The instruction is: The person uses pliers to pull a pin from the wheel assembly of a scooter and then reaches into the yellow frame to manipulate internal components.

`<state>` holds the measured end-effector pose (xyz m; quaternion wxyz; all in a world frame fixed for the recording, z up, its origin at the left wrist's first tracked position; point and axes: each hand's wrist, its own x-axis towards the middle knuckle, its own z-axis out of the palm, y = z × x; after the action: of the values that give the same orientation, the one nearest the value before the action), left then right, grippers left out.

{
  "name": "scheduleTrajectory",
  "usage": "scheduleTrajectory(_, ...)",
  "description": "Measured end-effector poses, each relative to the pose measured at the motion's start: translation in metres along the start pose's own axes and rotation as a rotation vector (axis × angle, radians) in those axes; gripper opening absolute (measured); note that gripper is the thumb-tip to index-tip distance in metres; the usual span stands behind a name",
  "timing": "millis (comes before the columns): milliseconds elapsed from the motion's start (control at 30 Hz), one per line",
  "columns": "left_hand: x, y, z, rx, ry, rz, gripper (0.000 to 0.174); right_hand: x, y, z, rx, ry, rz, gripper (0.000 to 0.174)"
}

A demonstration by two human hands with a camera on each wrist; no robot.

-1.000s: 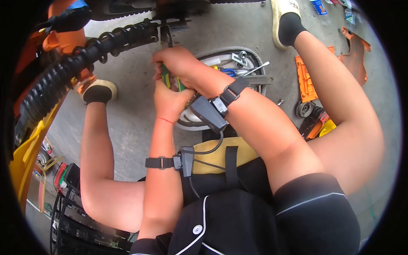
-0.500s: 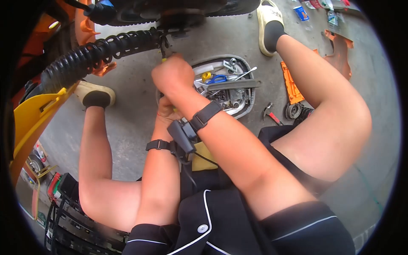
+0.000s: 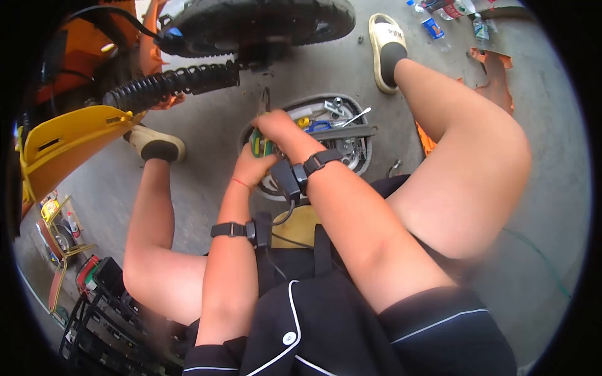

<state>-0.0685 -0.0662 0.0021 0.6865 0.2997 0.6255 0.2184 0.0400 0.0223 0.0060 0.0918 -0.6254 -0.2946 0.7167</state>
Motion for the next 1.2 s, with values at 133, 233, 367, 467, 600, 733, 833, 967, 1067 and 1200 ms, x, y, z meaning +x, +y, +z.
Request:
scheduleTrajectory(133,-0.031,0.043,0.022,0.597,0.458,-0.156,0.065,-0.004,-0.003,0.005,0.075,-0.005,-0.033,0.039)
scheduleTrajectory(233,-0.045,0.063,0.042,0.72,0.584,-0.267,0.061,-0.018,-0.017,0.003,0.022,-0.073,-0.086,0.058)
scheduleTrajectory(367,-0.05,0.071,0.063,0.614,0.487,-0.098,0.068,-0.008,-0.002,0.001,-0.147,-0.046,0.013,0.092)
scheduleTrajectory(467,-0.057,0.092,0.066,0.538,0.265,-0.116,0.067,-0.039,-0.02,-0.028,-0.045,-0.314,-0.011,0.084)
scheduleTrajectory(600,-0.086,0.133,0.035,1.025,0.09,0.023,0.042,-0.041,-0.017,-0.04,-0.398,-0.143,-0.027,0.065)
scheduleTrajectory(733,-0.122,0.168,0.001,1.057,0.241,0.26,0.037,-0.036,-0.039,-0.045,-0.77,-0.049,-0.119,0.06)
scheduleTrajectory(833,-0.126,0.168,0.0,1.061,0.231,0.299,0.035,-0.032,-0.056,-0.046,-0.959,-0.05,-0.205,0.049)
scheduleTrajectory(967,-0.112,0.151,0.018,1.123,0.142,0.32,0.034,-0.012,-0.068,-0.053,-1.254,-0.03,-0.24,0.038)
scheduleTrajectory(1067,-0.097,0.157,0.035,1.16,0.014,0.287,0.032,-0.019,-0.07,-0.06,-1.347,-0.039,-0.208,0.037)
scheduleTrajectory(1200,-0.097,0.172,0.051,1.139,-0.329,0.17,0.032,-0.023,-0.079,-0.061,-1.037,0.026,-0.086,0.037)
